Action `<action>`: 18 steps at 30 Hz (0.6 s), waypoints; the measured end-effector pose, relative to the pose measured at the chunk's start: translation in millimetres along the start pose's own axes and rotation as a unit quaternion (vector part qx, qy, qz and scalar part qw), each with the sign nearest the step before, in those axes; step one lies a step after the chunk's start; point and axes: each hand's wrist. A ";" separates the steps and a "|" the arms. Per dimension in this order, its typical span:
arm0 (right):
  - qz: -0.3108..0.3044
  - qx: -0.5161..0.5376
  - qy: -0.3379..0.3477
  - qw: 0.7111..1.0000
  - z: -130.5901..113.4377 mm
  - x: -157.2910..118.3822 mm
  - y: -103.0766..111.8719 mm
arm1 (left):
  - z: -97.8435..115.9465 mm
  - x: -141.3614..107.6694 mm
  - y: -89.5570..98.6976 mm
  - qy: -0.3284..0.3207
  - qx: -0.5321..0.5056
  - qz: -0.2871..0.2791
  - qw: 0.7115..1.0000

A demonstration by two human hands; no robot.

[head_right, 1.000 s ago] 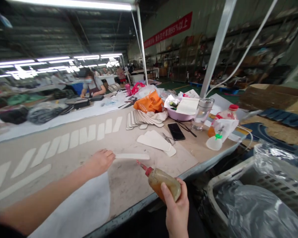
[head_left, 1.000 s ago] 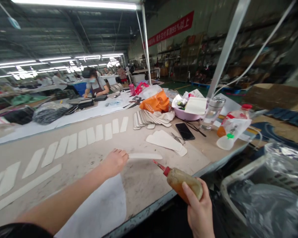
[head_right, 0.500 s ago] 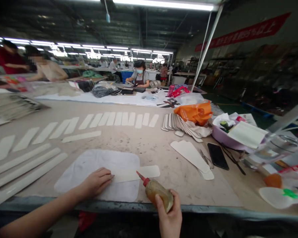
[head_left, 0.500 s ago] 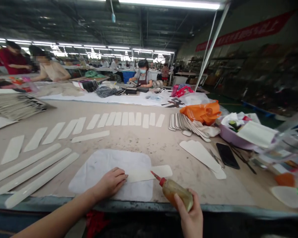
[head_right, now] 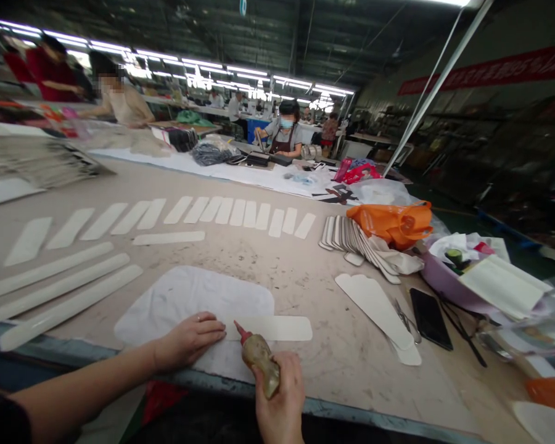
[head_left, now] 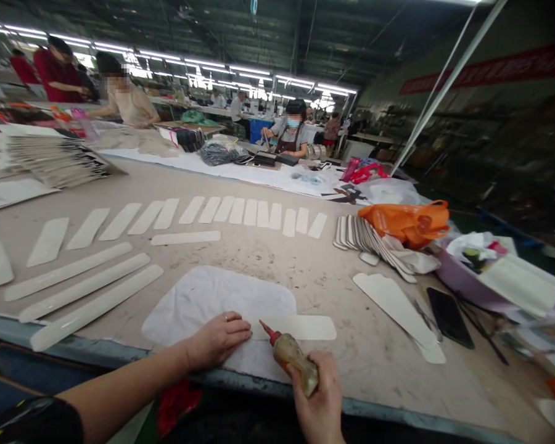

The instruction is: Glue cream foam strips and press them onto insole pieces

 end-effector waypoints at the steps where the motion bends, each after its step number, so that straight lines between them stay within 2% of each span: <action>1: -0.005 -0.003 0.001 1.000 -1.2 0.2 -2.1 | 0.4 0.2 0.4 0.001 0.001 0.002 1.000; 9: -0.033 -0.005 0.018 0.999 -3.0 0.6 -9.5 | 1.6 0.3 0.3 0.013 0.010 0.005 1.000; 12: -0.028 -0.015 0.006 0.999 2.4 -0.5 -1.8 | 1.4 0.5 0.0 0.010 0.015 0.008 1.000; 18: 0.031 -0.075 -0.019 0.996 24.0 -3.6 24.9 | -1.8 -1.1 -3.6 0.000 0.019 0.027 0.999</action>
Point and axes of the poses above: each hand's wrist, its own x-axis towards the middle knuckle, its own y-axis out of the back of the hand, z = x × y, and after that the axes turned 3 degrees about -y, right-handed
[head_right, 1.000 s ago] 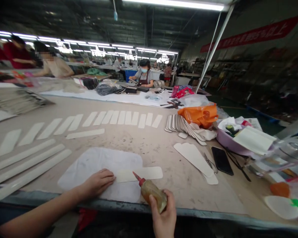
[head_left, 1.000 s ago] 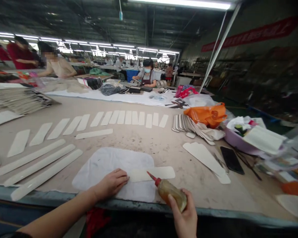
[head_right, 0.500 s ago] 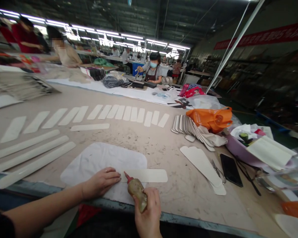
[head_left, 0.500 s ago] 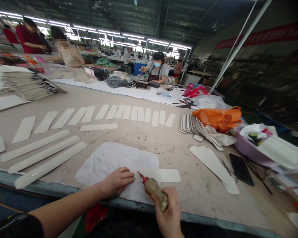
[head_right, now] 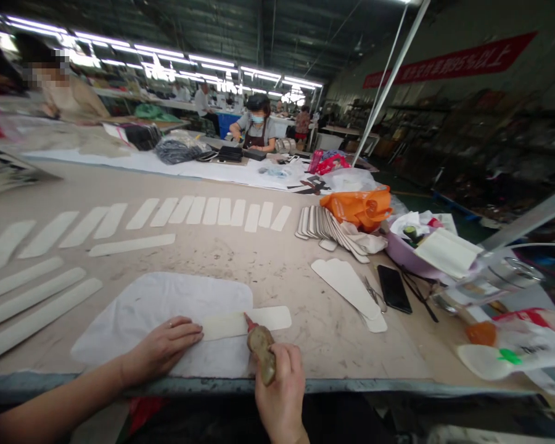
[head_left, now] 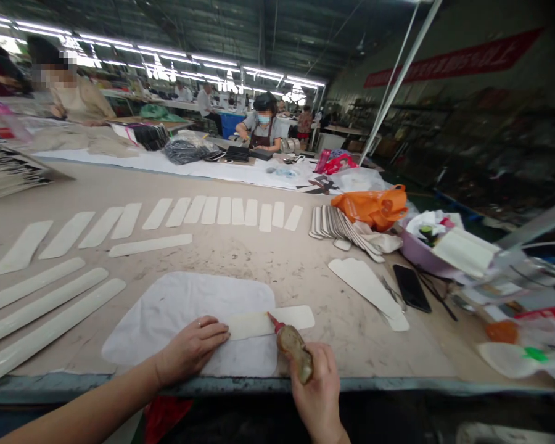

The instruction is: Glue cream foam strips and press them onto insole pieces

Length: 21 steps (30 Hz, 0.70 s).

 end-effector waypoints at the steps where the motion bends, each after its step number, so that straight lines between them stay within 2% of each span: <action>1: 0.011 -0.013 -0.007 1.000 4.7 0.3 4.3 | -1.2 -1.0 -1.2 -0.003 0.003 0.001 1.000; 7: 0.077 -0.091 -0.052 0.991 25.6 5.4 26.1 | -8.3 -8.1 -9.5 -0.006 0.025 -0.020 0.999; 13: 0.114 -0.147 -0.066 0.980 31.6 8.3 33.4 | -8.7 -7.2 -9.2 -0.007 0.017 -0.008 1.000; 17: 0.116 -0.090 -0.048 0.988 22.5 5.8 27.2 | -5.4 -4.8 -6.3 -0.004 0.010 0.002 1.000; 21: 0.048 0.025 -0.017 0.998 -0.2 1.4 7.9 | -1.4 -2.5 -3.7 -0.005 0.009 -0.002 1.000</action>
Point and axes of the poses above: each hand's wrist, its own x-axis towards the middle knuckle, its own y-axis out of the back of the hand, z = x × y, and after that the axes turned 3 degrees about -y, right-handed
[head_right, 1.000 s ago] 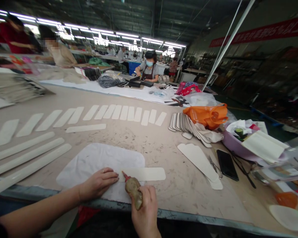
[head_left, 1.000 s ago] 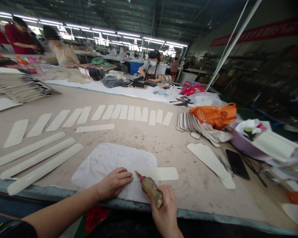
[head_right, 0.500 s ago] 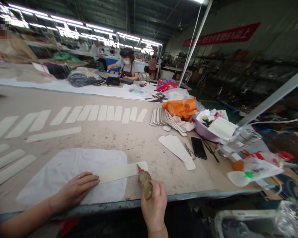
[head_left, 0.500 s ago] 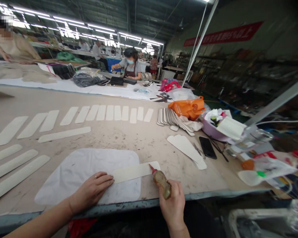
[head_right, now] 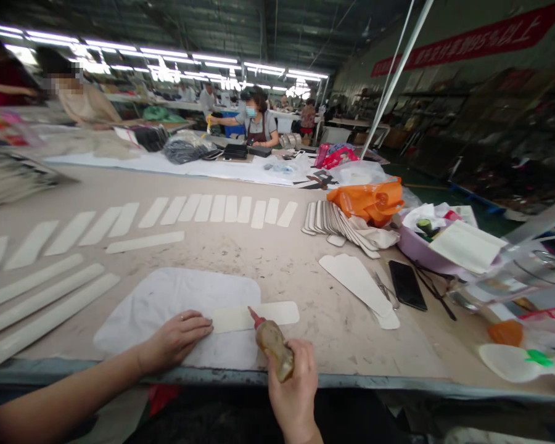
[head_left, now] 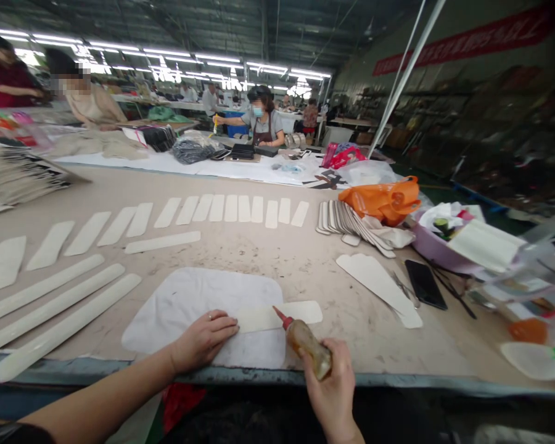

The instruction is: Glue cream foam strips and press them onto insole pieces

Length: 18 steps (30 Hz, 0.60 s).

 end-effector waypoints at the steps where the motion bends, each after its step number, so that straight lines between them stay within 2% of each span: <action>1: -0.023 0.019 0.006 1.000 -6.0 -1.9 -6.1 | 0.9 0.7 0.8 0.002 0.000 -0.003 1.000; 5: -0.095 0.057 0.017 0.994 -23.3 -6.7 -27.1 | 4.2 3.6 4.6 0.012 0.002 -0.017 1.000; 8: -0.109 0.062 0.017 0.992 -27.7 -7.2 -35.0 | 5.0 4.5 6.3 0.012 -0.004 -0.018 1.000; 12: -0.121 0.064 0.013 0.990 -30.7 -7.9 -33.7 | 4.6 4.6 6.3 0.014 -0.013 -0.015 1.000; 18: -0.136 0.051 0.024 0.989 -32.0 -13.1 -19.6 | 4.2 4.8 6.2 0.011 -0.014 -0.011 1.000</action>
Point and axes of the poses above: each hand's wrist, its own x-axis towards the middle knuckle, its own y-axis out of the back of the hand, z = x × y, and after that the axes turned 3 degrees about -y, right-handed
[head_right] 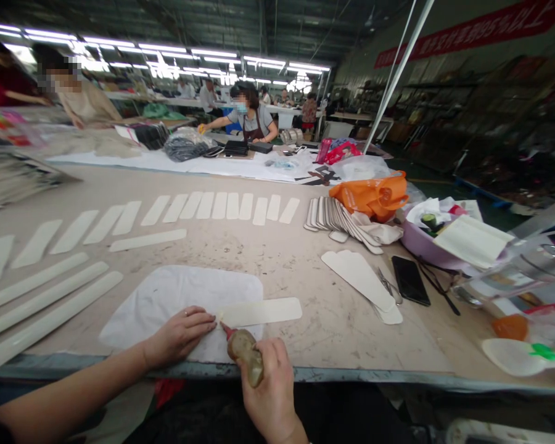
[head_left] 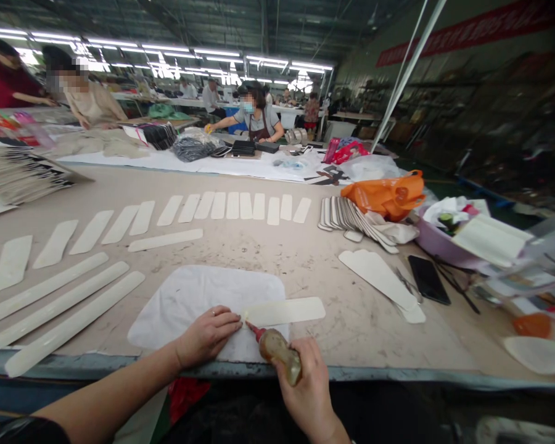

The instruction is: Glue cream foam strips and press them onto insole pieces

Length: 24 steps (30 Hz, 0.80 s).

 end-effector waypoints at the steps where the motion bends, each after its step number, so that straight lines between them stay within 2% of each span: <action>1: 0.003 -0.005 -0.001 1.000 0.9 -1.6 3.1 | -0.3 -0.1 -0.1 -0.002 0.002 0.000 1.000; 10: 0.082 -0.079 -0.058 0.992 26.5 -13.1 44.7 | -6.2 -4.9 -6.2 -0.020 0.033 -0.007 0.999; 16: 0.166 -0.176 -0.095 0.966 50.9 -10.4 65.1 | -9.0 -5.8 -8.5 -0.037 0.036 -0.010 0.999; 20: 0.192 -0.213 -0.093 0.954 55.8 -5.4 66.4 | -9.2 -5.3 -8.3 -0.032 0.028 -0.010 0.999; 24: 0.170 -0.128 -0.063 0.975 43.0 -4.9 47.8 | -8.4 -3.8 -7.3 -0.032 0.021 -0.006 0.999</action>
Point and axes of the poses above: each hand's wrist, its own x-axis towards the middle knuckle, its own y-axis out of the back of the hand, z = x × y, and after that the axes turned 3 degrees about -y, right-handed
